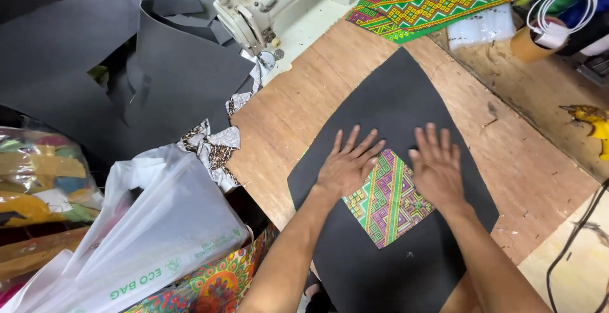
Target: Gluing a patterned fabric patch onto a foam sheet and cutting it out using scissors at a craft station.
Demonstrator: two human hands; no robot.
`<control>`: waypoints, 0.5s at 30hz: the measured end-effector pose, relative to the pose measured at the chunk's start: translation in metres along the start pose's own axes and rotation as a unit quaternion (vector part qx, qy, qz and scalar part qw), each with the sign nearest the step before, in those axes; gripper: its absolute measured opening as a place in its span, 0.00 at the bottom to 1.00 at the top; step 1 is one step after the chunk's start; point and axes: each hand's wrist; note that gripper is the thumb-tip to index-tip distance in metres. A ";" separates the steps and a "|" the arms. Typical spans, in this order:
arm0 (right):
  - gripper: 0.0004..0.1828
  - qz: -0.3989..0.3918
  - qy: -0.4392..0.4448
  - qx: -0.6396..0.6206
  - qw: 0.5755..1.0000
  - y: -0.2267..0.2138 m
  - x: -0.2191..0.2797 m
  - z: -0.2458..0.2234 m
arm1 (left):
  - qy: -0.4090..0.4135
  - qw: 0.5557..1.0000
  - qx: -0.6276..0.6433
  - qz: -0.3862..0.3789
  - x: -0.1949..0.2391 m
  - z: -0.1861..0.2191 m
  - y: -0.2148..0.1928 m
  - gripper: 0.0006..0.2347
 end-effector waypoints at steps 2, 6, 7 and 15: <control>0.35 0.010 -0.032 0.007 0.999 0.007 -0.015 0.003 | -0.008 0.998 -0.020 -0.053 -0.017 0.000 -0.019 0.27; 0.33 0.058 -0.103 0.021 0.993 0.011 -0.023 0.014 | 0.023 0.991 -0.032 -0.127 -0.028 -0.012 -0.044 0.26; 0.33 0.057 -0.098 0.022 0.993 0.016 -0.026 0.015 | 0.027 0.991 -0.029 -0.130 -0.022 -0.012 -0.054 0.26; 0.35 0.035 -0.043 0.068 0.996 0.019 0.025 0.060 | -0.134 0.987 -0.061 -0.062 0.039 -0.012 -0.068 0.27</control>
Point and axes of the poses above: each hand's wrist, its own x-axis away from the middle knuckle, its own y-axis out of the palm, z = x × y, and after that the axes turned 13 degrees about x, right-handed
